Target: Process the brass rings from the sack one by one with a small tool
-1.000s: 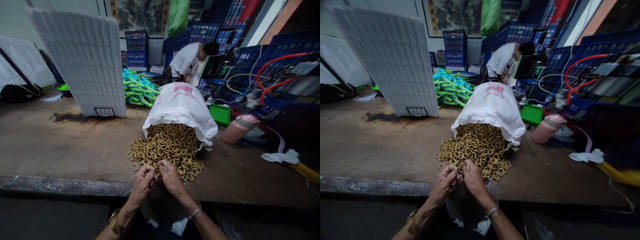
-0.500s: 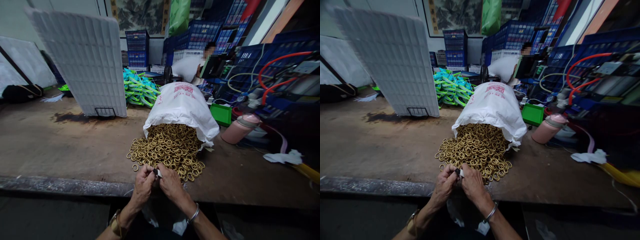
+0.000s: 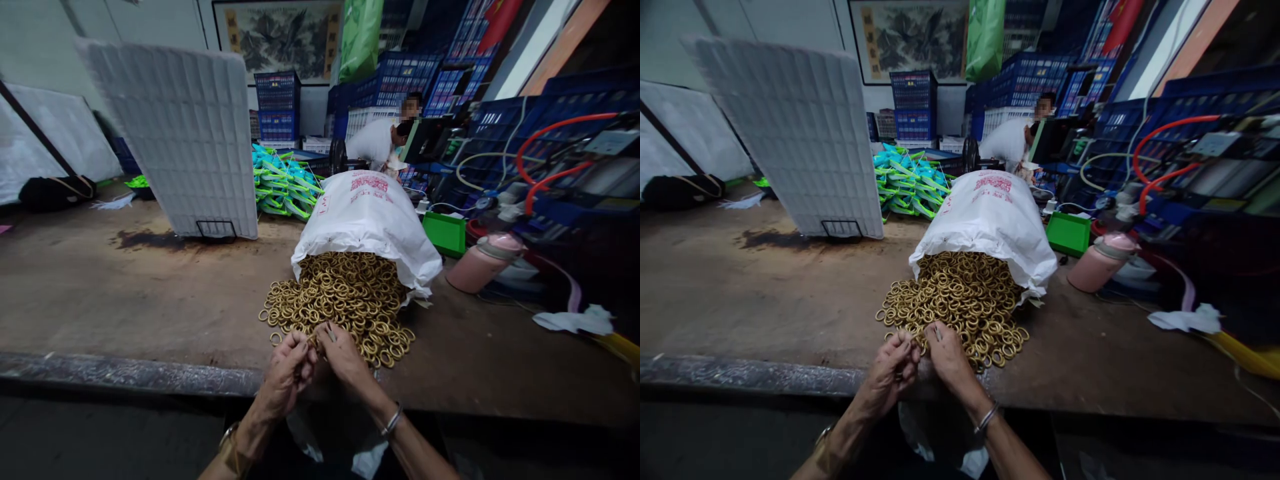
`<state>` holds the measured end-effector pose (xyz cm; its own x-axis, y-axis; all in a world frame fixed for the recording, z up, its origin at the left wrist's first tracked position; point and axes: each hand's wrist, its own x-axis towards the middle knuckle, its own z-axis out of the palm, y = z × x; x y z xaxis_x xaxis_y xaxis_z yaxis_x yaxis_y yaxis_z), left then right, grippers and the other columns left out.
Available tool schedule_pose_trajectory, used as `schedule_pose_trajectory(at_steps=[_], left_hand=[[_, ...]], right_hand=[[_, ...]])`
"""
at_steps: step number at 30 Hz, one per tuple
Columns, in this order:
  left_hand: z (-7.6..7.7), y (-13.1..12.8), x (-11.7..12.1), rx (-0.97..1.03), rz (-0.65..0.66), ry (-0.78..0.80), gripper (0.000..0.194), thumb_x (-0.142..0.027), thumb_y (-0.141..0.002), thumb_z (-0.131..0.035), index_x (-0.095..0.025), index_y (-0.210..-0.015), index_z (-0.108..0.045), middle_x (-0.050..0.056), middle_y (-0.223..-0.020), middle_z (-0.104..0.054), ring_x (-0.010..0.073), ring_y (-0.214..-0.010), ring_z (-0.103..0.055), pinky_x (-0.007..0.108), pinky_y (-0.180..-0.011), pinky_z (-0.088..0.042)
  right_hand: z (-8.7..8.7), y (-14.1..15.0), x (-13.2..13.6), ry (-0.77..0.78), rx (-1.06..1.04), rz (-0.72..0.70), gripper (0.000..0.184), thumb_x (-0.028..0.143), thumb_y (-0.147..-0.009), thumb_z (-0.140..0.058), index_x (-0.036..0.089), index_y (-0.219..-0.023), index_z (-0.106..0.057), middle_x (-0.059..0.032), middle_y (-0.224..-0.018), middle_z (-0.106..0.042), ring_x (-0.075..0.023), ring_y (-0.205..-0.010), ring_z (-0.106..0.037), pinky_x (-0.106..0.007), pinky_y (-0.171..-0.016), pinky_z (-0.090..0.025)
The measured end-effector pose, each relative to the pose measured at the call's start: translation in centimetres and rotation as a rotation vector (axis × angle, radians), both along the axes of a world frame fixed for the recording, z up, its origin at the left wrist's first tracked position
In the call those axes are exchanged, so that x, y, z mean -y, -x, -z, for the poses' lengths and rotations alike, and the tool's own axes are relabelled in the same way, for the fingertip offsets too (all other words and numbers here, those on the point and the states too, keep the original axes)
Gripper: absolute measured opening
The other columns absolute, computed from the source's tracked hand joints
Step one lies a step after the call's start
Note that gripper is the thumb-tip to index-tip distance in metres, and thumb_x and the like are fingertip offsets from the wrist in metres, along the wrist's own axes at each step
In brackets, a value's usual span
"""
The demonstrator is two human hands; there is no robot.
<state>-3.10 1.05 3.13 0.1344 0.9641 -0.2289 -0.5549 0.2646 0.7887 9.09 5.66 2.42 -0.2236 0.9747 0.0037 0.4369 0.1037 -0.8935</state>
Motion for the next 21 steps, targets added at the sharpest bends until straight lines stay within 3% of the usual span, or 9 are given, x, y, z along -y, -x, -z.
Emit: schedule_pose_trajectory(at_steps=[3, 6, 11, 16, 21], left_hand=[[0.2, 0.3, -0.2, 0.051, 0.004, 0.031, 0.029, -0.044, -0.074, -0.056, -0.018, -0.074, -0.043, -0.004, -0.063, -0.053, 0.0017, -0.038, -0.034, 0.013, -0.035, -0.022], [0.4, 0.3, -0.2, 0.045, -0.021, 0.063, 0.034, -0.048, -0.073, -0.055, -0.017, -0.072, -0.043, -0.004, -0.060, -0.053, 0.0020, -0.038, -0.036, 0.013, -0.035, -0.022], [0.7, 0.2, 0.0, 0.012, -0.063, 0.124, 0.037, -0.046, -0.065, -0.064, -0.017, -0.074, -0.044, -0.006, -0.058, -0.049, 0.0015, -0.038, -0.036, 0.012, -0.034, -0.020], [1.0, 0.4, 0.4, 0.031, -0.065, 0.105, 0.033, -0.042, -0.066, -0.065, -0.019, -0.078, -0.044, -0.007, -0.061, -0.046, 0.0024, -0.042, -0.038, 0.012, -0.036, -0.021], [1.3, 0.3, 0.8, -0.035, -0.062, 0.077, 0.034, -0.045, -0.066, -0.065, -0.018, -0.078, -0.048, -0.008, -0.055, -0.040, 0.0029, -0.041, -0.034, 0.013, -0.037, -0.023]], right_hand=[[0.6, 0.7, 0.6, 0.227, -0.328, -0.126, 0.031, 0.041, -0.081, -0.037, 0.017, -0.064, -0.049, 0.0036, -0.056, -0.048, -0.0091, -0.051, -0.045, -0.021, -0.051, -0.035], [1.2, 1.2, 1.0, 0.310, -0.473, -0.147, 0.030, 0.043, -0.079, -0.042, 0.016, -0.068, -0.050, 0.0042, -0.056, -0.048, -0.0082, -0.050, -0.045, -0.021, -0.051, -0.037], [0.8, 0.9, 1.0, 0.158, -0.358, -0.030, 0.020, 0.036, -0.075, -0.049, 0.016, -0.075, -0.052, 0.0040, -0.061, -0.049, -0.0087, -0.054, -0.046, -0.021, -0.054, -0.038], [-0.3, 0.4, 1.6, -0.084, -0.115, -0.086, 0.019, 0.032, -0.081, -0.043, 0.018, -0.083, -0.055, 0.0018, -0.068, -0.054, -0.0107, -0.062, -0.048, -0.022, -0.059, -0.038], [-0.6, 0.5, 2.0, -0.135, -0.065, -0.116, 0.022, 0.036, -0.083, -0.040, 0.020, -0.083, -0.055, 0.0012, -0.070, -0.055, -0.0117, -0.064, -0.049, -0.022, -0.062, -0.037]])
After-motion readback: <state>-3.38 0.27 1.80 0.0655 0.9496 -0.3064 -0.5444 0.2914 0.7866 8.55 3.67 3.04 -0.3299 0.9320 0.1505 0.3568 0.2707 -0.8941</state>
